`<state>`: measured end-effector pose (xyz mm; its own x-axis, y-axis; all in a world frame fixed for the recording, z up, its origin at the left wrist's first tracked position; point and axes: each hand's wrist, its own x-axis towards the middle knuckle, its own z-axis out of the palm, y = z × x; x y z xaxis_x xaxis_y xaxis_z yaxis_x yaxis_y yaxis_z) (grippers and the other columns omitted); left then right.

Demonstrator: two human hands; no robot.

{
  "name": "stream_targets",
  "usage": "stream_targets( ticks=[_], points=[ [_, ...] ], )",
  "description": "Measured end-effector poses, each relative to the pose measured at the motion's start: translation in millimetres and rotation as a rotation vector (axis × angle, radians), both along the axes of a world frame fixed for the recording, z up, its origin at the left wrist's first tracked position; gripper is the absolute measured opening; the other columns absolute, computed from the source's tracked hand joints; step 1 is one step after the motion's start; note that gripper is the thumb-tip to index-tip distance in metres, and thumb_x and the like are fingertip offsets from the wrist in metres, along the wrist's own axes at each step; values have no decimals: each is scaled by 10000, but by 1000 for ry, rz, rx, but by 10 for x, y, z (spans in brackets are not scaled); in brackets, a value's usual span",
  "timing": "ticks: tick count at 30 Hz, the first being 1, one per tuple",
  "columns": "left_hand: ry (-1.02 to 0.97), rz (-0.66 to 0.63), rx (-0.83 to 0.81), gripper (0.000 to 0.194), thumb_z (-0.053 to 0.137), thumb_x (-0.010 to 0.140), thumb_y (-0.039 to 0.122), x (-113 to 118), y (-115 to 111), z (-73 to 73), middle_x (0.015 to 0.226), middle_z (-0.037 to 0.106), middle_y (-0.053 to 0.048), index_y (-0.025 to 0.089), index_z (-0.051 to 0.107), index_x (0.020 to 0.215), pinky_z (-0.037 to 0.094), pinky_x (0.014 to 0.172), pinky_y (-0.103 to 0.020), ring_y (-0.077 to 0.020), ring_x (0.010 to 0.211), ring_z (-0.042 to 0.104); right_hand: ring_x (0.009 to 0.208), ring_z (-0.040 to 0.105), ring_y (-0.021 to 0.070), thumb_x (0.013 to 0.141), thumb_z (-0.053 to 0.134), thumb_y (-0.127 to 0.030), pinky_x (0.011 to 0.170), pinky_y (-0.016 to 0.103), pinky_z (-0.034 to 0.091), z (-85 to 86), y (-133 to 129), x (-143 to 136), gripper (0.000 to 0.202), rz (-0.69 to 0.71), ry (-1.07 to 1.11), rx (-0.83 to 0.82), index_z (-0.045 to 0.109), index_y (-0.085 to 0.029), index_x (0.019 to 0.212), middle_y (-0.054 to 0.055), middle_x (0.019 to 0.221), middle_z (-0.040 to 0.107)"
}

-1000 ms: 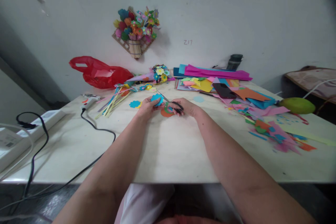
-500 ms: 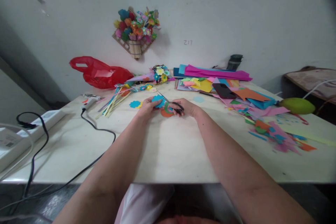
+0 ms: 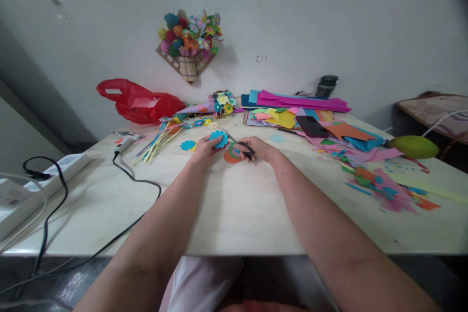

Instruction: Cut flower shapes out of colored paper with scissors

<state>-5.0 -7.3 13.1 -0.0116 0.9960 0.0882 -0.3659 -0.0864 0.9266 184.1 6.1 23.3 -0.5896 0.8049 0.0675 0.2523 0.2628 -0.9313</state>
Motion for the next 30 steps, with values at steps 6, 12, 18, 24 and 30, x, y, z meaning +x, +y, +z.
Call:
stream_targets(
  ticks=[6, 12, 18, 24, 30],
  points=[
    [17, -8, 10, 170, 709, 628, 199, 1, -1, -6, 721, 657, -52, 113, 628, 750, 530, 657, -285, -136, 629, 618, 351, 490, 53, 775, 559, -438, 285, 139, 263, -16, 13, -14, 325, -4, -11, -10, 531, -134, 662, 5, 530, 580],
    [108, -44, 39, 233, 759, 567, 246, -24, 0, -18, 620, 594, -1, 130, 595, 685, 468, 521, -215, -89, 527, 550, 347, 479, 49, 776, 561, -437, 284, 143, 270, 23, -18, 14, 335, 15, 24, -4, 529, -133, 639, 2, 515, 577],
    [133, -109, 95, 218, 749, 574, 256, -46, -4, -10, 544, 527, 23, 143, 568, 619, 385, 444, -196, -61, 450, 459, 344, 472, 49, 780, 555, -431, 286, 147, 265, 53, -38, 29, 333, 30, -6, -9, 528, -135, 629, -2, 500, 567],
    [122, -91, 68, 202, 733, 600, 270, -57, 9, -20, 595, 581, 3, 148, 592, 679, 438, 493, -219, -83, 485, 504, 345, 485, 52, 779, 556, -422, 278, 145, 255, 36, -29, 24, 317, 35, -28, -27, 530, -133, 652, -2, 513, 570],
    [153, -156, 85, 236, 723, 623, 301, -65, -9, -25, 661, 628, -39, 139, 598, 740, 482, 565, -266, -121, 552, 563, 357, 504, 64, 795, 538, -410, 279, 151, 263, 25, -17, 39, 295, 63, 0, -34, 530, -138, 684, -2, 525, 578]
  ],
)
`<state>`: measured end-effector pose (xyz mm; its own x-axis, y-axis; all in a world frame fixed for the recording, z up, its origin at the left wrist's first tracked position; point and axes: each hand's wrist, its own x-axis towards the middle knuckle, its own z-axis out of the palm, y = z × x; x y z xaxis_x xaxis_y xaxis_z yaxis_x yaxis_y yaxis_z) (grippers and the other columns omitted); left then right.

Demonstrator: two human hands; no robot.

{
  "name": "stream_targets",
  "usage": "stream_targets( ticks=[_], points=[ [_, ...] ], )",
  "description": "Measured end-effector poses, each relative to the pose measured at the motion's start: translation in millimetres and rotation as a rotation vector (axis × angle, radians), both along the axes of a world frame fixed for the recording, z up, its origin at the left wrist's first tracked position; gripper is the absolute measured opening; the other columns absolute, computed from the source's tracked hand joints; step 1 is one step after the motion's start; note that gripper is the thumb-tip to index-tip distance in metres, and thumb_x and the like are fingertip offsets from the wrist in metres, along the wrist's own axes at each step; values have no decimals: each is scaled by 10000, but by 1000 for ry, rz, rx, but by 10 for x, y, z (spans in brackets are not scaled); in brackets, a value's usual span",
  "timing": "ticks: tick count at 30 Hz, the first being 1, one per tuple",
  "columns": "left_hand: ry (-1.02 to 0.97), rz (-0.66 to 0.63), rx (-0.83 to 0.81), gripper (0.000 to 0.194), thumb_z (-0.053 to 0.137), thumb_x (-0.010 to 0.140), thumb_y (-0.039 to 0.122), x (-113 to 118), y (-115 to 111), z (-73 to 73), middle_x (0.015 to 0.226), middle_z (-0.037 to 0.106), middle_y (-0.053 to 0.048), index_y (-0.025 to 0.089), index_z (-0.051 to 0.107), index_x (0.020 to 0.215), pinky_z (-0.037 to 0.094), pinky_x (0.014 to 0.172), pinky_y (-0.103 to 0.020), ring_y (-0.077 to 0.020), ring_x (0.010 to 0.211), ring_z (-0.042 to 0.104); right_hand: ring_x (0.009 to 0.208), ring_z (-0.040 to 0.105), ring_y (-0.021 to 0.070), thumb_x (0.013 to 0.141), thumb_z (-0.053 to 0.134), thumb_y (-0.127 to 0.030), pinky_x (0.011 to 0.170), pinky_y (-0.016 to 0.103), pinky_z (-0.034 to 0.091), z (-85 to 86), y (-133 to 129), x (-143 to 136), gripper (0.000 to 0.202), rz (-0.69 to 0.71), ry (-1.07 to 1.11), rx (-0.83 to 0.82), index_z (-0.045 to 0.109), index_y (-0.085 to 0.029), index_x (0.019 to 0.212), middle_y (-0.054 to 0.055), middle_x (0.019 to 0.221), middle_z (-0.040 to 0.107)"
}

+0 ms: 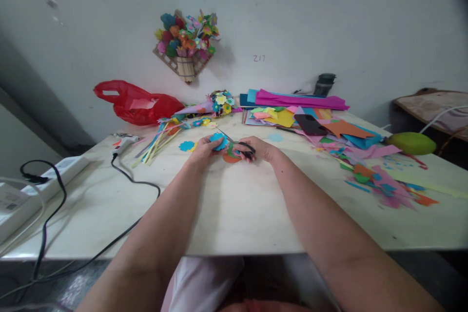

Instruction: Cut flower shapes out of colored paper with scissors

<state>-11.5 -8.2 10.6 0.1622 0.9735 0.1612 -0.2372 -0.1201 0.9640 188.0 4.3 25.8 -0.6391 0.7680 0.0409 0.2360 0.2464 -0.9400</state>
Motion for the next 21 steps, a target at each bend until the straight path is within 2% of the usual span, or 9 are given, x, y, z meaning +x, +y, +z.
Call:
stream_targets(
  ticks=[12, 21],
  points=[
    [30, -40, 8, 257, 724, 614, 327, -16, 35, -32, 555, 593, -22, 117, 588, 672, 425, 468, -219, -99, 467, 530, 350, 495, 60, 789, 555, -396, 276, 146, 260, -20, 16, -6, 284, -19, -2, -5, 531, -135, 681, -2, 520, 576],
    [-5, 28, -35, 261, 755, 571, 309, 3, 36, -42, 622, 630, -51, 106, 617, 661, 476, 532, -268, -119, 509, 554, 352, 495, 57, 793, 547, -383, 269, 141, 250, -12, 5, -19, 274, -18, -8, -10, 533, -137, 672, -4, 520, 580]
  ],
)
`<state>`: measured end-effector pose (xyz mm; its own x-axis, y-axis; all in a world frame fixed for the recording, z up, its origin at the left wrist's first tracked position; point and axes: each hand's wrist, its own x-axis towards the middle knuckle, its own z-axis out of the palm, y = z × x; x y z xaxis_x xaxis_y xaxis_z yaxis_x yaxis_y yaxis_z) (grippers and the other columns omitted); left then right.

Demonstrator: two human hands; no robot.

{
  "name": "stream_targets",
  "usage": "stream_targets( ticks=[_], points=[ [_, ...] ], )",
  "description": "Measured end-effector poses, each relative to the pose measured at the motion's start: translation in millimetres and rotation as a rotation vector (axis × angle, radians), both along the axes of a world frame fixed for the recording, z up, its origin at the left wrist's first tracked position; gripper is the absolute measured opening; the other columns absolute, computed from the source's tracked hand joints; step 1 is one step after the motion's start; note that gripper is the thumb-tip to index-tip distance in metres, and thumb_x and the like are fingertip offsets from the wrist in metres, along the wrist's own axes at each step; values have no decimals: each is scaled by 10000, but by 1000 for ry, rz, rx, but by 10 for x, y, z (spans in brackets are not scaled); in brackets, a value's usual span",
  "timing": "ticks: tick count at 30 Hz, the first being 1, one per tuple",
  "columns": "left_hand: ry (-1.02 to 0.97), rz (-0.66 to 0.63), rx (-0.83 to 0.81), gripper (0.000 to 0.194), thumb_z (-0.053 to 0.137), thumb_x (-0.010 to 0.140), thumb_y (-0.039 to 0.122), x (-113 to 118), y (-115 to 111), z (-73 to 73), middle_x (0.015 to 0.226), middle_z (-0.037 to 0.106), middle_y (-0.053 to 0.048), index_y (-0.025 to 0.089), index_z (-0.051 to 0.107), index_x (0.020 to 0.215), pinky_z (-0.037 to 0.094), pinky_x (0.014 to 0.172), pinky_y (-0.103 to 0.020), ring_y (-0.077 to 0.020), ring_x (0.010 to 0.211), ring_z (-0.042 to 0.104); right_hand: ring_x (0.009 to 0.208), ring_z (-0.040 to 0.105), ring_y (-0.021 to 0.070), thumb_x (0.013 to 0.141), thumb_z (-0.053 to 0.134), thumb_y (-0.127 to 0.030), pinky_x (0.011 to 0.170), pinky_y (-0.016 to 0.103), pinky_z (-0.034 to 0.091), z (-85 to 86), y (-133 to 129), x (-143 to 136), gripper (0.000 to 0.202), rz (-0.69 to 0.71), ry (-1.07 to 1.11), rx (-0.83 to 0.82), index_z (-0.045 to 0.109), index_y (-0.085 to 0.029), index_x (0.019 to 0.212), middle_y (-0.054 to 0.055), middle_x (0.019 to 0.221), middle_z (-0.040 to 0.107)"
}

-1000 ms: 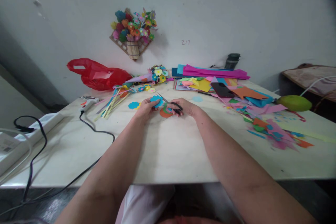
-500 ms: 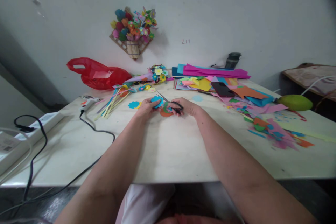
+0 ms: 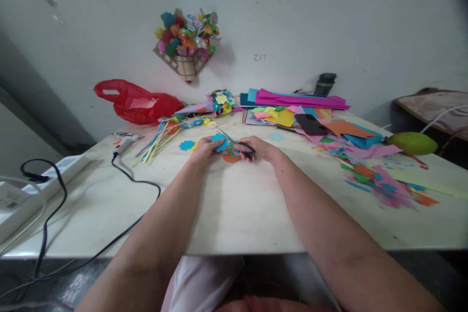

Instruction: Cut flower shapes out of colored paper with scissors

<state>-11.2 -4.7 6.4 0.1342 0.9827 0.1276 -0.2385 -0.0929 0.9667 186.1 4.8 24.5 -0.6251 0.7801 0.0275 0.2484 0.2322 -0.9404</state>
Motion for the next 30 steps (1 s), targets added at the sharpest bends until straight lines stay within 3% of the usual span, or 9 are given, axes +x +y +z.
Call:
stream_targets(
  ticks=[10, 30],
  points=[
    [-55, 58, -3, 257, 763, 539, 262, 19, -11, 4, 701, 655, -62, 100, 656, 708, 501, 672, -315, -149, 609, 601, 357, 497, 54, 795, 541, -399, 273, 142, 248, 7, -10, -5, 286, 1, -19, -7, 543, -133, 691, -4, 533, 575],
    [-44, 60, -7, 263, 755, 543, 282, 6, 12, -7, 710, 667, -61, 106, 666, 718, 506, 689, -306, -149, 618, 606, 354, 486, 50, 780, 558, -408, 274, 141, 241, -8, 1, -17, 292, -9, -35, 5, 529, -136, 678, -9, 522, 557]
  ],
)
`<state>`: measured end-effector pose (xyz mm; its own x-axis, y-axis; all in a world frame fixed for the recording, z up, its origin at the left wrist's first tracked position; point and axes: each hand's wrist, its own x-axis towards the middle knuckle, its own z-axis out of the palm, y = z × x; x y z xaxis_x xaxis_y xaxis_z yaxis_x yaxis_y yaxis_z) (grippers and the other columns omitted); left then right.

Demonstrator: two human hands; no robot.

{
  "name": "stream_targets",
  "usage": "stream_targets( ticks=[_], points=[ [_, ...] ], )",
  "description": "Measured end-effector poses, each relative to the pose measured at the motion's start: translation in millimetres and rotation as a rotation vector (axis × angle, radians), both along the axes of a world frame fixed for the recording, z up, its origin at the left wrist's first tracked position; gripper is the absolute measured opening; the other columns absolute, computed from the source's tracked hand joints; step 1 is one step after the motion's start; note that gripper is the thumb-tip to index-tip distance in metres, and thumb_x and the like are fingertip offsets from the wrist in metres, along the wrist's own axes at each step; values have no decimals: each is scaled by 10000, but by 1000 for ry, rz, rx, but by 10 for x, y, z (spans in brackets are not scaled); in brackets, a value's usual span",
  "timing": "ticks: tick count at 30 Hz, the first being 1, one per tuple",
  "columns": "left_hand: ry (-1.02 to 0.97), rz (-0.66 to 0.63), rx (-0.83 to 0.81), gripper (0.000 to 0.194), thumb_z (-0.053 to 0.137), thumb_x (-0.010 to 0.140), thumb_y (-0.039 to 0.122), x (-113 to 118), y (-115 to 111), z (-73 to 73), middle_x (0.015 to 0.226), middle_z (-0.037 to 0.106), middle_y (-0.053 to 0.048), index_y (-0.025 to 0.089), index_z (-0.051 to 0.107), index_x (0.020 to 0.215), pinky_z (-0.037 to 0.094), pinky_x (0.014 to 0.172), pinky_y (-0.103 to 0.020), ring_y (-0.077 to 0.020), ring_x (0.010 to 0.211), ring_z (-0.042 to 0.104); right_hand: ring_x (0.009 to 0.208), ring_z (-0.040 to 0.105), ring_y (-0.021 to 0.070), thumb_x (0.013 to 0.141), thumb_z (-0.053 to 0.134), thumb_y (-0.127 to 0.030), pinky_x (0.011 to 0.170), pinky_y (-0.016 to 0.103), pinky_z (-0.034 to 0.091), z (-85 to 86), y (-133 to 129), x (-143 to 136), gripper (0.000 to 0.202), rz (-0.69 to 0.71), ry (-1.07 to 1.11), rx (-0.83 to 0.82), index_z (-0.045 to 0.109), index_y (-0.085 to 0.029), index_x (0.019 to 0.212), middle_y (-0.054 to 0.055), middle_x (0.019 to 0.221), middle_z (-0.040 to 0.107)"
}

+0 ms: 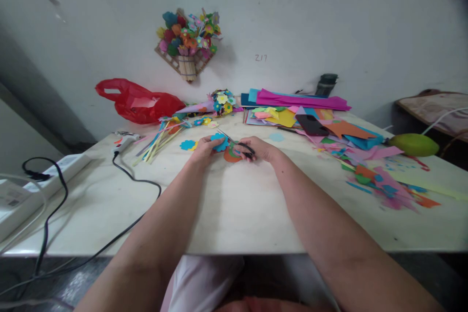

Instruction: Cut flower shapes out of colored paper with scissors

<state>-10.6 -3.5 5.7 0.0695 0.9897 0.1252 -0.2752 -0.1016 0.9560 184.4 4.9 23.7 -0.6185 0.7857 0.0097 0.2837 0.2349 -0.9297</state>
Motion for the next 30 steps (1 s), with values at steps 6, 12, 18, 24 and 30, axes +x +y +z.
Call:
stream_targets(
  ticks=[6, 12, 18, 24, 30],
  points=[
    [-14, -3, 2, 259, 759, 546, 277, -4, -5, 5, 711, 669, -68, 107, 668, 719, 509, 697, -313, -153, 625, 609, 352, 477, 50, 771, 573, -390, 272, 143, 238, -3, 5, 2, 274, 3, 1, 5, 528, -138, 672, -14, 511, 548],
    [-13, -7, 6, 268, 762, 544, 278, 2, -6, 14, 737, 675, -74, 105, 670, 727, 507, 683, -307, -155, 621, 617, 353, 477, 47, 775, 571, -384, 273, 139, 241, 11, -5, -3, 270, -5, -7, -6, 523, -139, 670, -15, 506, 546],
    [0, -2, 15, 274, 756, 547, 290, 5, -11, 11, 737, 675, -72, 102, 665, 725, 507, 665, -299, -148, 607, 611, 355, 486, 47, 778, 561, -401, 270, 131, 239, 5, -2, 1, 290, 7, -4, -15, 527, -131, 677, -7, 524, 554],
    [-19, -3, 13, 254, 756, 549, 263, 13, -23, 21, 735, 674, -73, 98, 663, 718, 510, 672, -301, -150, 612, 616, 350, 483, 52, 799, 534, -400, 268, 138, 246, -10, 10, 1, 292, 20, 23, -6, 519, -131, 686, -7, 521, 559],
    [-20, 1, 6, 240, 754, 548, 251, 27, -44, 43, 732, 674, -76, 104, 663, 714, 513, 664, -304, -147, 592, 611, 352, 487, 47, 798, 540, -375, 273, 134, 245, 20, -13, -4, 269, 0, -17, 4, 526, -133, 681, -6, 528, 557]
  ],
)
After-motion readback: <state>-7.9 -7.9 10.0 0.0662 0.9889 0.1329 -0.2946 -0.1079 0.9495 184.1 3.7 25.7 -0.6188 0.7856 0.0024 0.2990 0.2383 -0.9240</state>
